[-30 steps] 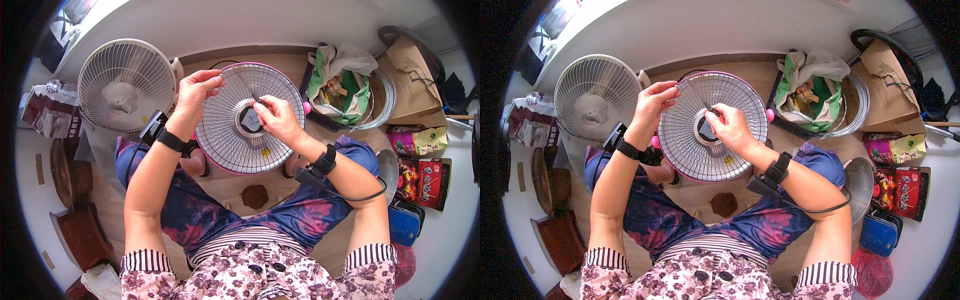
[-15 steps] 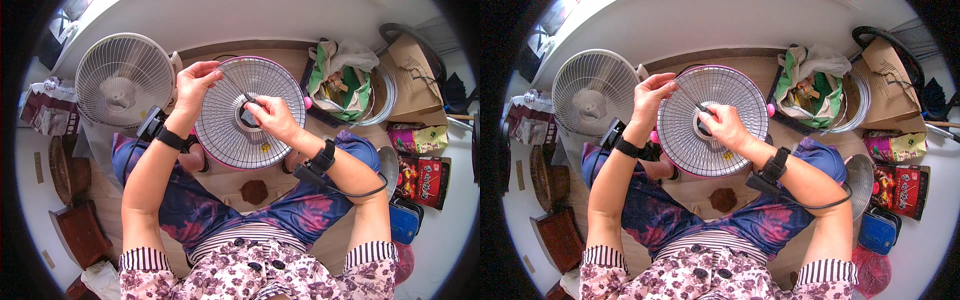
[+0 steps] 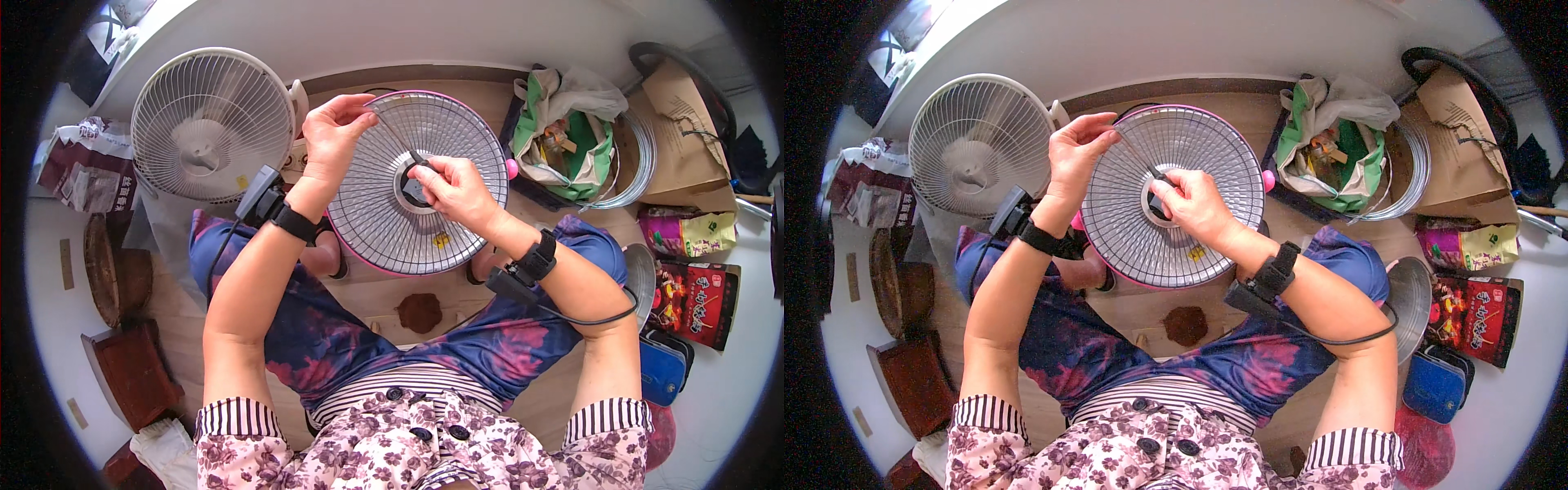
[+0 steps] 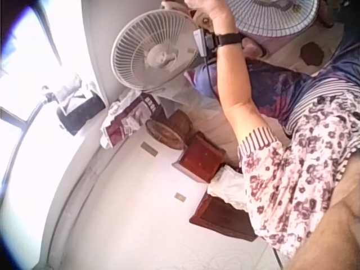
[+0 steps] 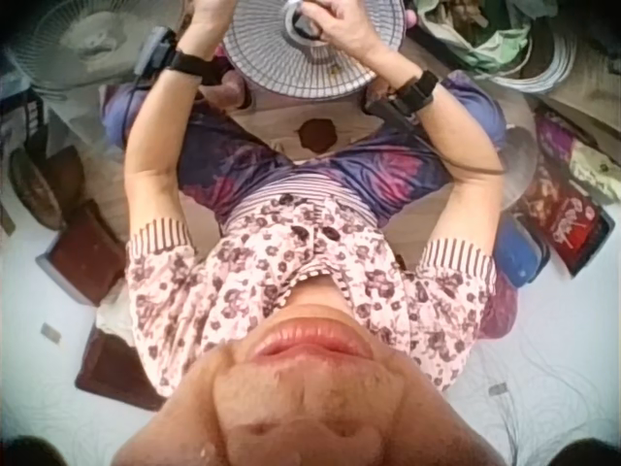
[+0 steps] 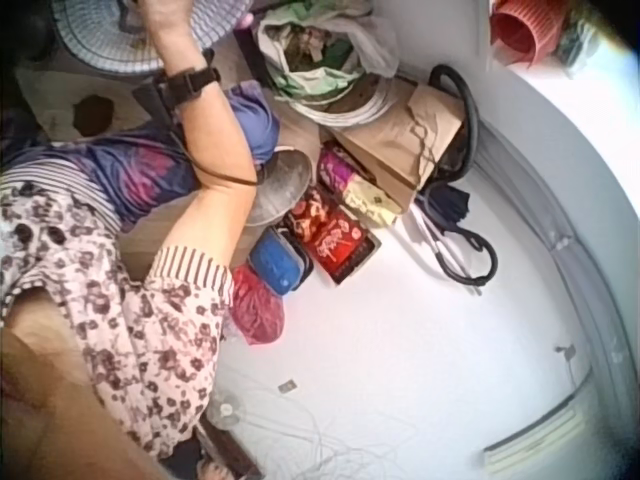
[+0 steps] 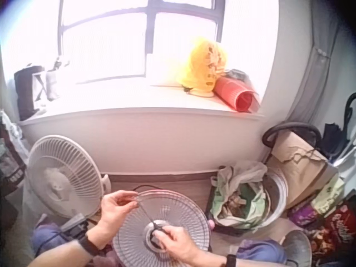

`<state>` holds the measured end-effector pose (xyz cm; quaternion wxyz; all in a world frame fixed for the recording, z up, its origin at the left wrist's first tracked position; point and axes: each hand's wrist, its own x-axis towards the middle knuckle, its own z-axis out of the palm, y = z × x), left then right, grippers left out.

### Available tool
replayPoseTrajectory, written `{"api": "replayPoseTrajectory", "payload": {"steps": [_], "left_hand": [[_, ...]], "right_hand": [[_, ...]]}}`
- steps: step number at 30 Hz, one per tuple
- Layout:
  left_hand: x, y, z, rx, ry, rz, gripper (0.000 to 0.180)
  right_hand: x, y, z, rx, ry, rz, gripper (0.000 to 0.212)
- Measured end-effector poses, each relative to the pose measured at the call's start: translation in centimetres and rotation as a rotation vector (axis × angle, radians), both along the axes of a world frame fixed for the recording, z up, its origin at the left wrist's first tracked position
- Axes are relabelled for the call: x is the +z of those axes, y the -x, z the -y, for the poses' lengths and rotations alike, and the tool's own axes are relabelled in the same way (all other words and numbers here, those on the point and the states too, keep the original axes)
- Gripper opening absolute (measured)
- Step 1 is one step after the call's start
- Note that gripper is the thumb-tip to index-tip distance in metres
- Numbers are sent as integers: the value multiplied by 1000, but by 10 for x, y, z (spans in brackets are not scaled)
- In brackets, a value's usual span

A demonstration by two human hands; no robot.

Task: The person disassembles the front grill of a round portable heater using a screwdriver, handles the inner components, and then reattaches the grill.

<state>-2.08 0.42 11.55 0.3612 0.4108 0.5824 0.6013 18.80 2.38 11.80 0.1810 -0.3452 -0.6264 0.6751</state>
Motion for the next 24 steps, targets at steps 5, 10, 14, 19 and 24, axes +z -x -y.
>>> {"api": "replayPoseTrajectory", "payload": {"steps": [5,10,14,19,24], "left_hand": [[-1,-1,-1,14,39,-68,18],[0,1,0,17,35,-89,16],[1,-2,-1,27,68,-104,15],[5,-3,0,47,89,-106,15],[2,-1,0,16,103,-131,14]], "right_hand": [[3,0,0,11,57,26,24],[6,2,2,16,80,32,25],[5,0,2,0,126,4,25],[4,0,1,14,120,25,25],[4,0,1,16,99,41,25]]}}
